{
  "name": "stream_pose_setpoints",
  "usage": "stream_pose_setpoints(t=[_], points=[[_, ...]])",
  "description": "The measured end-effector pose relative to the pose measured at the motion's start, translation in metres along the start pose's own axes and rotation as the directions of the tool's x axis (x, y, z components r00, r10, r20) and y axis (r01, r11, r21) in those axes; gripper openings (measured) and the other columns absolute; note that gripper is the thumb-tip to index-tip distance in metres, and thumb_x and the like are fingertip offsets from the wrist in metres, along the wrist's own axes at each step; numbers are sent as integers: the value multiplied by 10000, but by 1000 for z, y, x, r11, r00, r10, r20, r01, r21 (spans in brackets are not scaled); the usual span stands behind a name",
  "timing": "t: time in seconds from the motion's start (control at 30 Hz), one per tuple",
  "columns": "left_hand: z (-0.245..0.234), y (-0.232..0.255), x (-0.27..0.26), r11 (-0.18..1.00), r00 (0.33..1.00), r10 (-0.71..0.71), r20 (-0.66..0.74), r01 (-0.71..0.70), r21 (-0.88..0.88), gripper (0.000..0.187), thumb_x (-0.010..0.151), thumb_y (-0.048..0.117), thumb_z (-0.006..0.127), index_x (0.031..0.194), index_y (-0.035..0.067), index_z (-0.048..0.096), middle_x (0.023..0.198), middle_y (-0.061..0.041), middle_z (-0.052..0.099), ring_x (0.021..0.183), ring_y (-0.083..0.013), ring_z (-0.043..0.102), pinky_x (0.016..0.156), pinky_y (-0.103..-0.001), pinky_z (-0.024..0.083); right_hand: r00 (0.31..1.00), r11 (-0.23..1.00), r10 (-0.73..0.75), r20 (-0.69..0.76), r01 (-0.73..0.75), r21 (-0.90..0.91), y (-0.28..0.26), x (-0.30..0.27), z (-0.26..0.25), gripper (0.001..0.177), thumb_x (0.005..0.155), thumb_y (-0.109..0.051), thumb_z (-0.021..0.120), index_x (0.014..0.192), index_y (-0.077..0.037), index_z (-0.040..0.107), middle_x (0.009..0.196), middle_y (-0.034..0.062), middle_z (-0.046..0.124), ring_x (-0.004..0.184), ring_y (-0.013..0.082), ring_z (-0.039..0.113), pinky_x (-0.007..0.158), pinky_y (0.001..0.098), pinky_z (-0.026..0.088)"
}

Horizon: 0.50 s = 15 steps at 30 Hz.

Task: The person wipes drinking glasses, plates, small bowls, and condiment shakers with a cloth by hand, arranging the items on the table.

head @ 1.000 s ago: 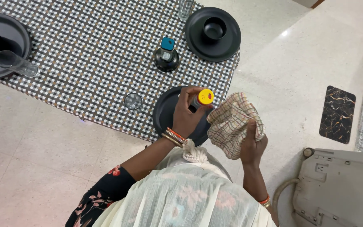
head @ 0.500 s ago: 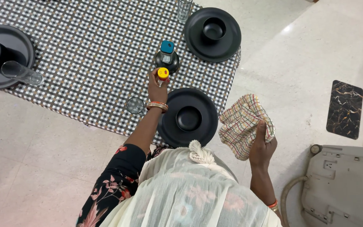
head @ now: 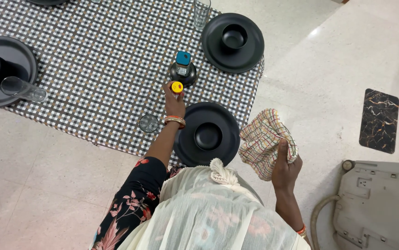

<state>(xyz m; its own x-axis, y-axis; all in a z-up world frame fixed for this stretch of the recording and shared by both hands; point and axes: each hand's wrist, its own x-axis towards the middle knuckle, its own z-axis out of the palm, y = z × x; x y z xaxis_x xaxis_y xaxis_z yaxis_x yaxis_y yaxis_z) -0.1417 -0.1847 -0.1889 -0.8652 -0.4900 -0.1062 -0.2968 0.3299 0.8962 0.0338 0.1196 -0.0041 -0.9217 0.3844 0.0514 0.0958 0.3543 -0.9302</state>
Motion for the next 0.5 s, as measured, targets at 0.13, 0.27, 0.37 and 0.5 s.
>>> stream_pose_setpoints(t=[0.13,0.27,0.37,0.5], points=[[0,1,-1,1000,1000,13,5,-13,-1,610,948,44,674,1463,194,384,1422,-132,598,1228,-321,667,889,-443,597,1000,1000,26,14,-26,-3,-2,1,3,456,1103,-405,516,1094,18,685,795,-42,575,699,33,440,587,248,371],[0,6,-3,998,998,57,3,-58,37,716,905,23,718,1499,177,350,1480,-148,539,1252,-344,627,925,-420,600,999,999,27,34,-26,-19,0,3,5,465,1104,-421,510,1087,9,686,755,-38,559,669,30,436,568,243,366],[-3,13,-7,995,996,86,1,-86,46,788,869,27,758,1514,170,328,1508,-150,502,1244,-329,644,952,-410,593,994,995,98,37,-98,-14,-1,2,5,462,1086,-429,513,1078,-1,689,739,-40,545,638,38,418,539,253,345],[-10,25,-12,996,996,90,-1,-90,-13,865,827,29,795,1527,169,307,1594,-154,391,1221,-308,671,987,-410,578,997,998,65,45,-64,-27,1,3,6,469,1095,-436,516,1058,-1,688,747,-43,542,650,34,421,548,250,350]])
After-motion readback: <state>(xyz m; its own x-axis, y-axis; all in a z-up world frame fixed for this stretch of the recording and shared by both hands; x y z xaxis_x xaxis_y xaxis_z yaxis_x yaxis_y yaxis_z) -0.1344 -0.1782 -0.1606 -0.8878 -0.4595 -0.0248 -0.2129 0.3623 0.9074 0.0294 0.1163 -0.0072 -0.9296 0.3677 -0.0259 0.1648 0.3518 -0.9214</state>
